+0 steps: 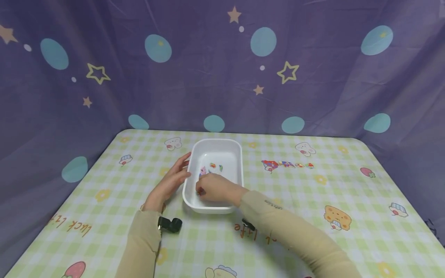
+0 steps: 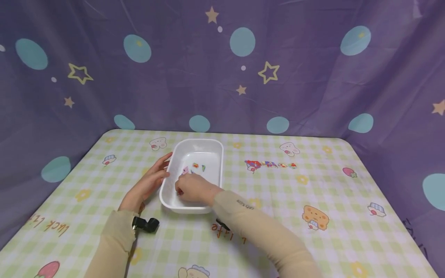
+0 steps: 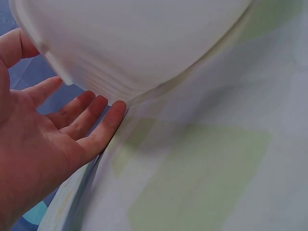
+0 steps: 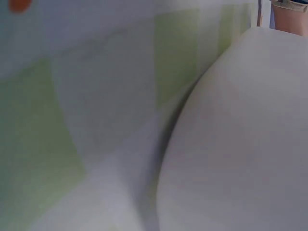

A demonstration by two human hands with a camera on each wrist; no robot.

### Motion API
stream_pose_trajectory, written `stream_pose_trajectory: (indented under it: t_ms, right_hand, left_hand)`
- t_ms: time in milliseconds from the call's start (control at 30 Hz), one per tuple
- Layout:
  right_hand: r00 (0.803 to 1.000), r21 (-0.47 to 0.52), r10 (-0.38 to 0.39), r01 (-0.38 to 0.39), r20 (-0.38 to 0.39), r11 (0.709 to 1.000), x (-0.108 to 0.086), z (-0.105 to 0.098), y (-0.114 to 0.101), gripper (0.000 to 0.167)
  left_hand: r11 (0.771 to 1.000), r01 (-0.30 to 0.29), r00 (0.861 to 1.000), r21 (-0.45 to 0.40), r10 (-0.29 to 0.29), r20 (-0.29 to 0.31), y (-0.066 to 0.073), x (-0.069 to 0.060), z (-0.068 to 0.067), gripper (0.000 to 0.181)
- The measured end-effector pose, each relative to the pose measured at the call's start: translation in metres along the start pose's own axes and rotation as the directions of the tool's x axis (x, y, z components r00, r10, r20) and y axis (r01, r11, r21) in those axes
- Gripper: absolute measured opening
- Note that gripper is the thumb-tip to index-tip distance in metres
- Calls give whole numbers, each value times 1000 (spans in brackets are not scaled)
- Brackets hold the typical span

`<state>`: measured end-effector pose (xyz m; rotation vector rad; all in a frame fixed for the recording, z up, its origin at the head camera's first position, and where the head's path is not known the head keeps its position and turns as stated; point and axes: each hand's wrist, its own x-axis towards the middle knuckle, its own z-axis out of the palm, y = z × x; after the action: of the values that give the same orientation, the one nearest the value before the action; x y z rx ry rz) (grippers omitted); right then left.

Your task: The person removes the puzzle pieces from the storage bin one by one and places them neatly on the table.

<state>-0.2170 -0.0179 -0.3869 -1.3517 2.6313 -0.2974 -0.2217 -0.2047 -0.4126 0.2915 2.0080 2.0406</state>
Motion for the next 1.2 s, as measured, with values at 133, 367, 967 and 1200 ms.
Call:
stream_pose_trajectory:
  t_ms: [133,367,967,1200]
  right_hand:
    - [1000,-17,9,-9,1,1000,2,0,-2,16]
    - [1000,-31,11,-12,-11,999,4,2,-3,13]
    - [999,-8,32,-31,25,999,3,2,-4,10]
    - [999,-21,29,-29,41,999,-1,-1,-6,14]
  left_hand:
    - [1000,-4,1000,3,4,-3,0,0,0,72]
    - [1000,-1,1000,6,1,-14,0,0,1,73]
    - [1000,-17,1000,5,17,0,-2,1,-1,72]
    - [1000,-19,1000,19,19,-7,-2,0,-1,71]
